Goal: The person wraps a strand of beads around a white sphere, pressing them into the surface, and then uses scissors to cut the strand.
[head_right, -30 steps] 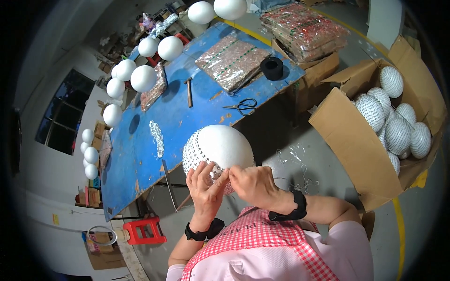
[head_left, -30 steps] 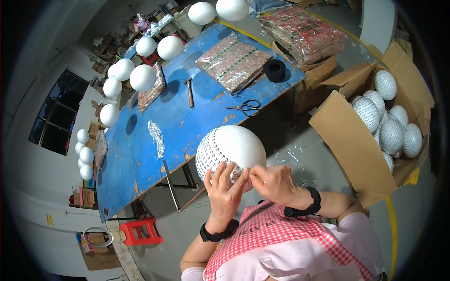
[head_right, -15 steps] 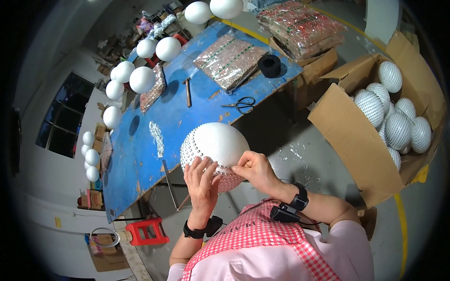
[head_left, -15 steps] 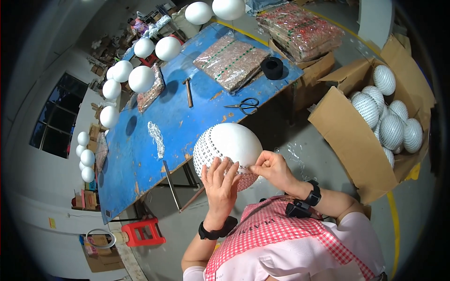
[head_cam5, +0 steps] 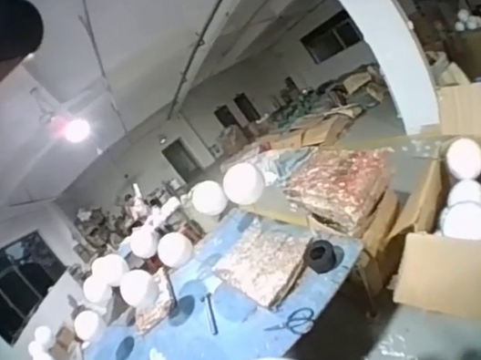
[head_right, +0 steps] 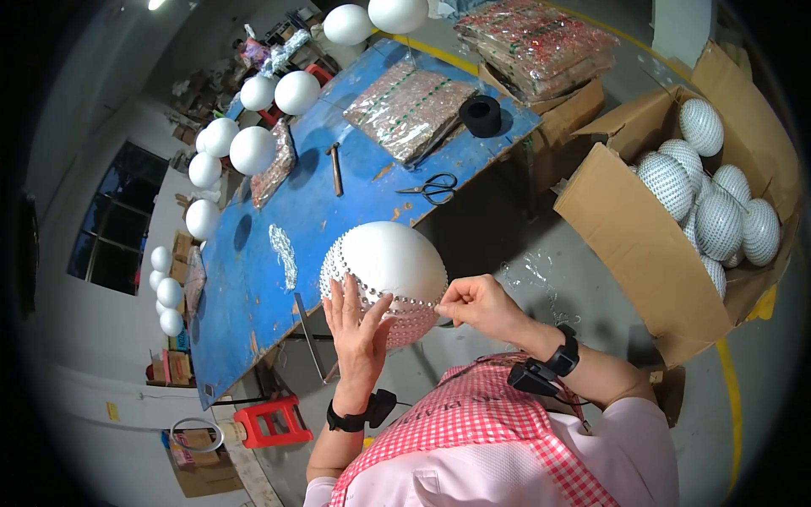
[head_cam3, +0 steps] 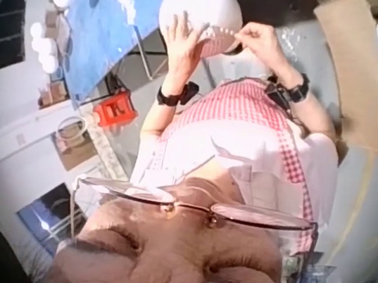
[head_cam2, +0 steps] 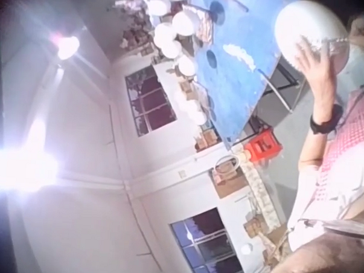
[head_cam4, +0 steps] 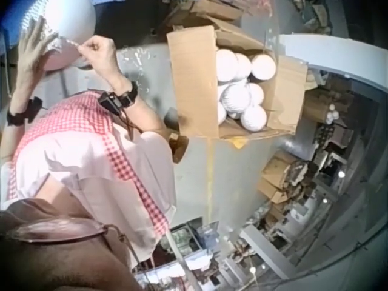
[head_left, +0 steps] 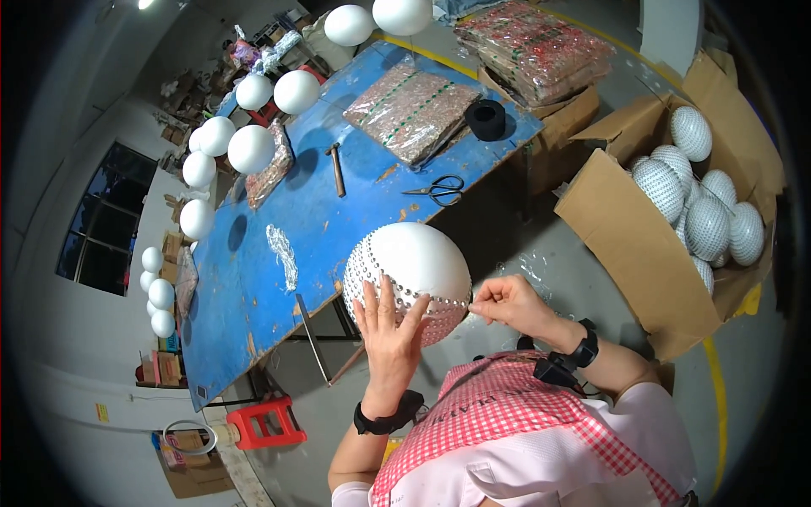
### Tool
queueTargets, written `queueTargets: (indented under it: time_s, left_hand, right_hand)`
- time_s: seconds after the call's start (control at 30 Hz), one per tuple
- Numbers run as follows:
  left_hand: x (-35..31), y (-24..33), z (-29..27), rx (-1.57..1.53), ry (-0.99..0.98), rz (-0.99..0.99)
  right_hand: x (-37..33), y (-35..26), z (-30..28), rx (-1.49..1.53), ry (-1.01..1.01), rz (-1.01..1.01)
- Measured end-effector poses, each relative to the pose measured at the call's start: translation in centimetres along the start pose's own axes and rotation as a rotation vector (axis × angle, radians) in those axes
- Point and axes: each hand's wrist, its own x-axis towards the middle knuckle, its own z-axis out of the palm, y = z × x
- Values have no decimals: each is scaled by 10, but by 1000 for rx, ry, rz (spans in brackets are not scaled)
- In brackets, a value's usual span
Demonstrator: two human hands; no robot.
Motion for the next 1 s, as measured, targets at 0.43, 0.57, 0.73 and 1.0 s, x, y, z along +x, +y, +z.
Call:
queueTargets:
  time_s: [0.43, 0.57, 0.73, 1.0]
  left_hand:
    - [3, 0, -2, -132, 8, -31]
    - [4, -3, -2, -212, 44, -49]
    - [5, -11, -2, -212, 28, -44]
    - [20, 10, -5, -235, -18, -190]
  right_hand:
    - [13, 9, -11, -58, -106, 25]
    - [21, 15, -14, -25, -70, 6]
    - [29, 15, -15, -48, -84, 28]
    - [42, 20, -7, -67, -32, -69]
